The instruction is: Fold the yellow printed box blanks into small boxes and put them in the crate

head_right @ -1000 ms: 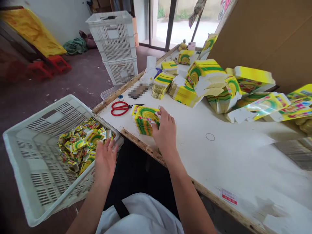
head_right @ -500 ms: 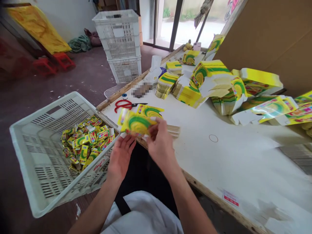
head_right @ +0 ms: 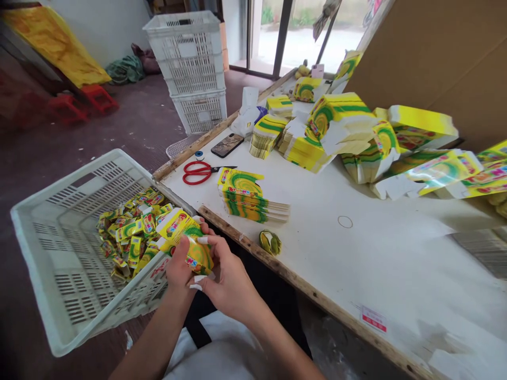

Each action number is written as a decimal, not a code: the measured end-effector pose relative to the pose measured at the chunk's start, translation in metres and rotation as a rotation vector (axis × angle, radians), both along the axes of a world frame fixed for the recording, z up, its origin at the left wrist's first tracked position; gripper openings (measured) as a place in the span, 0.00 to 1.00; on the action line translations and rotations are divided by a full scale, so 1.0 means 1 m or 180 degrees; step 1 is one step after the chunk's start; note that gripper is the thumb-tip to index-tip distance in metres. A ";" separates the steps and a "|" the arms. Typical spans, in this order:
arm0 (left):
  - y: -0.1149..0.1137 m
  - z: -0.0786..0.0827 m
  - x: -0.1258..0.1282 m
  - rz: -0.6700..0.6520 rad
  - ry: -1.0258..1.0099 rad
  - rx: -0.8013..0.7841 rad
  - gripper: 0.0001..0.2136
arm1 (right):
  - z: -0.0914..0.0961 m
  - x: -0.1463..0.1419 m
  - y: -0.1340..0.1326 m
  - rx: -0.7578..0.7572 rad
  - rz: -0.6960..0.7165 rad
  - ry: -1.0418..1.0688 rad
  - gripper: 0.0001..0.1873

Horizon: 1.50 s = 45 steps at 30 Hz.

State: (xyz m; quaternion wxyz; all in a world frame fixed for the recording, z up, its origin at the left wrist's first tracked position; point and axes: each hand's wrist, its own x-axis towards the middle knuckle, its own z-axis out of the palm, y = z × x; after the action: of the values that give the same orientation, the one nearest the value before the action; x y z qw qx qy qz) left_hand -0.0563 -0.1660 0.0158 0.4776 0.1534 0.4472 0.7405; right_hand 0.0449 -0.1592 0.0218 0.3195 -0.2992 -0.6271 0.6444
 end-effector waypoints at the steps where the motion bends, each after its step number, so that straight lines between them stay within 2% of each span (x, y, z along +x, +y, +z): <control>1: 0.000 0.000 0.000 -0.0061 -0.0057 0.0035 0.23 | -0.001 0.000 -0.001 0.0044 -0.0012 -0.0057 0.27; 3: 0.000 -0.001 -0.002 -0.0066 -0.0129 0.0112 0.23 | -0.004 0.000 -0.004 0.0203 -0.0071 -0.0244 0.26; 7: 0.000 -0.005 -0.006 0.0306 0.0221 -0.0028 0.26 | -0.011 0.001 -0.005 0.0622 -0.0275 -0.0694 0.18; 9: -0.002 -0.009 -0.008 0.0300 0.0493 -0.0031 0.28 | -0.013 0.005 0.001 0.0800 -0.0400 -0.0685 0.13; 12: -0.004 -0.017 -0.009 0.0243 0.0690 0.0104 0.28 | -0.011 0.018 0.016 0.1083 -0.0820 -0.0571 0.09; 16: -0.008 -0.022 -0.008 0.0112 0.0693 -0.0029 0.15 | -0.006 0.037 0.031 0.1449 -0.1152 -0.0591 0.10; 18: -0.009 -0.020 -0.008 0.0026 0.0679 -0.0046 0.15 | -0.004 0.044 0.035 0.1734 -0.1212 -0.0644 0.12; 20: -0.011 -0.015 -0.010 0.0064 0.0777 0.0089 0.18 | -0.002 0.050 0.038 0.2153 -0.1361 -0.0796 0.14; 22: -0.013 -0.008 -0.015 0.0303 0.1166 0.0397 0.22 | 0.000 0.055 0.040 0.2693 -0.1534 -0.1061 0.16; 24: -0.017 -0.001 -0.022 0.0450 0.1914 0.0706 0.24 | 0.002 0.057 0.040 0.3189 -0.1548 -0.1282 0.16; 25: -0.019 0.003 -0.025 0.0387 0.2369 0.0737 0.27 | 0.004 0.056 0.039 0.3360 -0.1465 -0.1319 0.16; 26: -0.020 0.007 -0.027 0.0217 0.2818 0.0645 0.32 | 0.005 0.055 0.038 0.3462 -0.1320 -0.1293 0.17; 28: -0.021 0.015 -0.028 -0.0513 0.3527 0.0177 0.43 | 0.006 0.050 0.032 0.3510 -0.0973 -0.1110 0.17; 30: -0.019 0.019 -0.025 -0.1365 0.3799 -0.0346 0.39 | 0.005 0.044 0.027 0.3367 -0.0885 -0.0874 0.17; 32: -0.016 0.020 -0.020 -0.1865 0.3853 -0.0636 0.30 | 0.000 0.039 0.023 0.2902 -0.1353 -0.0602 0.20; 34: -0.015 0.016 -0.014 -0.1886 0.3935 -0.0701 0.26 | -0.007 0.035 0.021 0.1984 -0.1881 -0.0269 0.31; 35: -0.015 0.013 -0.012 -0.1815 0.4000 -0.0672 0.27 | -0.011 0.033 0.020 0.1396 -0.1947 -0.0069 0.35; 36: -0.016 0.009 -0.009 -0.1768 0.4066 -0.0591 0.28 | -0.015 0.030 0.019 0.0788 -0.1839 0.0111 0.36; 38: -0.017 0.002 -0.006 -0.1683 0.4206 -0.0313 0.32 | -0.022 0.026 0.017 -0.0270 -0.1334 0.0369 0.31; 40: -0.018 -0.004 -0.005 -0.1650 0.4331 0.0001 0.35 | -0.027 0.023 0.016 -0.0897 -0.0971 0.0450 0.27; 42: -0.017 -0.006 -0.005 -0.1611 0.4423 0.0216 0.32 | -0.028 0.021 0.018 -0.1040 -0.0844 0.0387 0.27; 45: -0.016 -0.008 -0.006 -0.1526 0.4481 0.0201 0.23 | -0.026 0.023 0.021 -0.0464 -0.0806 0.0232 0.28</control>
State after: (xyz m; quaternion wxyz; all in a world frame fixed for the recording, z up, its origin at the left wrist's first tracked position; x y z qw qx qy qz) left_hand -0.0624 -0.1815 0.0075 0.2220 0.6986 0.5802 0.3550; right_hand 0.0681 -0.1378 -0.0041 0.3982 -0.3747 -0.5239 0.6531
